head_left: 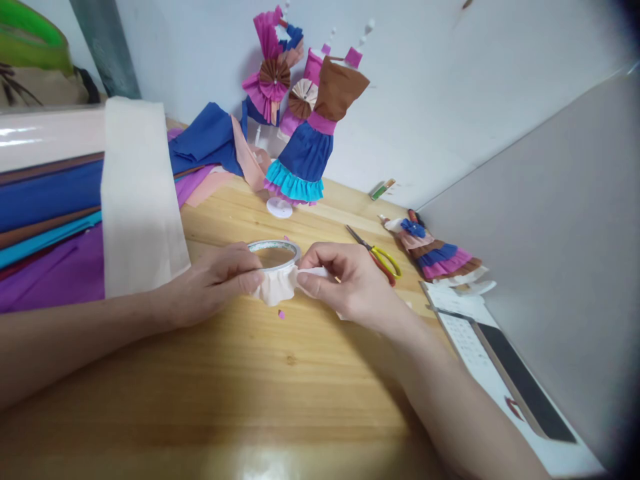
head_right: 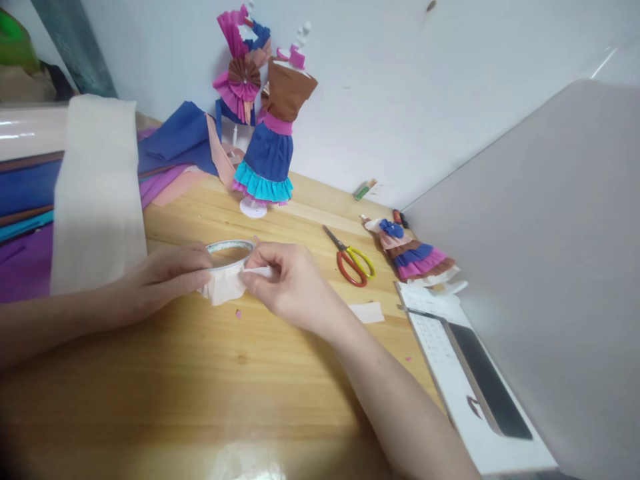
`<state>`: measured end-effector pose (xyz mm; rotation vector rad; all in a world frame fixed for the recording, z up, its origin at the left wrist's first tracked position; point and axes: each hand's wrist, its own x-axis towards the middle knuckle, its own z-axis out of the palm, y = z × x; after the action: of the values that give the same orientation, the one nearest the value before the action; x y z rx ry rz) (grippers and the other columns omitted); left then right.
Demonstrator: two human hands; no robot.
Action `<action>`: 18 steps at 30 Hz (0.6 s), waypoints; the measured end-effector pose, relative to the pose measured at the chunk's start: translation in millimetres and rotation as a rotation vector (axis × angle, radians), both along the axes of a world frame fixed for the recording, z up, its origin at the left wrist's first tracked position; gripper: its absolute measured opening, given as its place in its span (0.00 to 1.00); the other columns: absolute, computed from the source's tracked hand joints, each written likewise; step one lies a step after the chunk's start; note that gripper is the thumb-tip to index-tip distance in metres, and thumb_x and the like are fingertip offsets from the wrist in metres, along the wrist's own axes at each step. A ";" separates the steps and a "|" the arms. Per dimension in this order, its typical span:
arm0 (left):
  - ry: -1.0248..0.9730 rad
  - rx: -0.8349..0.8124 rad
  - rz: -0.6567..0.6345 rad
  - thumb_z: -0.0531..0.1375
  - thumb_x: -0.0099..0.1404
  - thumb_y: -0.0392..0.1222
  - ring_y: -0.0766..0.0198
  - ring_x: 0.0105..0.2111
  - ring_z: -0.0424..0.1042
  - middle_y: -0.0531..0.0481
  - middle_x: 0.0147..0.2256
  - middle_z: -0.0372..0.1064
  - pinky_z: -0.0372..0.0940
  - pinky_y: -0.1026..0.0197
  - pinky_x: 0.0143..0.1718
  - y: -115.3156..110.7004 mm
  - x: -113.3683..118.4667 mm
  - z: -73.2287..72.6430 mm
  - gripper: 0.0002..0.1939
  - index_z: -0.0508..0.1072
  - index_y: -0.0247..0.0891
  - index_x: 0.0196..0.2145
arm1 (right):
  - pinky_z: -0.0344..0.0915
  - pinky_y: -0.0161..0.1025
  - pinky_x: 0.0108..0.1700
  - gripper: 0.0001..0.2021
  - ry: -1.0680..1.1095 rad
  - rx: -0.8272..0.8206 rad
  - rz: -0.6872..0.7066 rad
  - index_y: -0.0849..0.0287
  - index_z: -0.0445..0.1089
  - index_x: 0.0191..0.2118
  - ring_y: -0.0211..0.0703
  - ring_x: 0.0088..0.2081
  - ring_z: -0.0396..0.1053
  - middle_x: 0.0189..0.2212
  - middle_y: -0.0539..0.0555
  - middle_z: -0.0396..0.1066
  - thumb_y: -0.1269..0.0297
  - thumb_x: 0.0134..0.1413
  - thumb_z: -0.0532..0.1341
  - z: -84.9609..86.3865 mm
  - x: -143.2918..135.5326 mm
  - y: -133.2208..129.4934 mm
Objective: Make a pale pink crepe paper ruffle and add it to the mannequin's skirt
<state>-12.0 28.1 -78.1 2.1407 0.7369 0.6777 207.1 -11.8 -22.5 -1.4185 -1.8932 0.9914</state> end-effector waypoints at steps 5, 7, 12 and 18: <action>-0.013 -0.014 -0.009 0.49 0.71 0.49 0.67 0.29 0.63 0.54 0.25 0.61 0.56 0.63 0.31 0.0 0.4 -0.6 0.20 0.66 0.36 0.25 | 0.51 0.33 0.22 0.08 -0.011 0.001 -0.018 0.62 0.69 0.26 0.34 0.21 0.56 0.19 0.49 0.63 0.63 0.48 0.61 -1.7 -5.0 -4.3; -0.015 -0.005 -0.012 0.49 0.70 0.49 0.67 0.29 0.62 0.54 0.24 0.60 0.56 0.63 0.31 0.0 0.7 -0.8 0.20 0.66 0.36 0.25 | 0.52 0.33 0.23 0.08 0.024 -0.022 0.020 0.62 0.69 0.26 0.34 0.22 0.56 0.19 0.49 0.63 0.62 0.49 0.61 -2.5 -5.6 -4.4; -0.019 -0.027 -0.002 0.50 0.70 0.48 0.67 0.29 0.63 0.54 0.25 0.60 0.56 0.63 0.31 0.1 0.6 -1.3 0.19 0.66 0.36 0.25 | 0.54 0.34 0.24 0.09 0.074 -0.054 -0.010 0.62 0.70 0.27 0.35 0.22 0.57 0.20 0.50 0.64 0.61 0.48 0.62 -3.2 -5.5 -3.3; -0.014 -0.003 -0.014 0.50 0.70 0.48 0.66 0.29 0.63 0.54 0.24 0.60 0.56 0.63 0.31 -0.3 0.3 -1.7 0.20 0.66 0.36 0.24 | 0.53 0.34 0.23 0.10 0.073 -0.073 -0.024 0.62 0.70 0.26 0.35 0.22 0.57 0.20 0.51 0.65 0.60 0.47 0.62 -4.2 -5.9 -2.1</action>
<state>-11.6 27.8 -79.8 2.1351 0.7144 0.6830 201.2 -13.9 -26.8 -1.4237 -1.7999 1.0953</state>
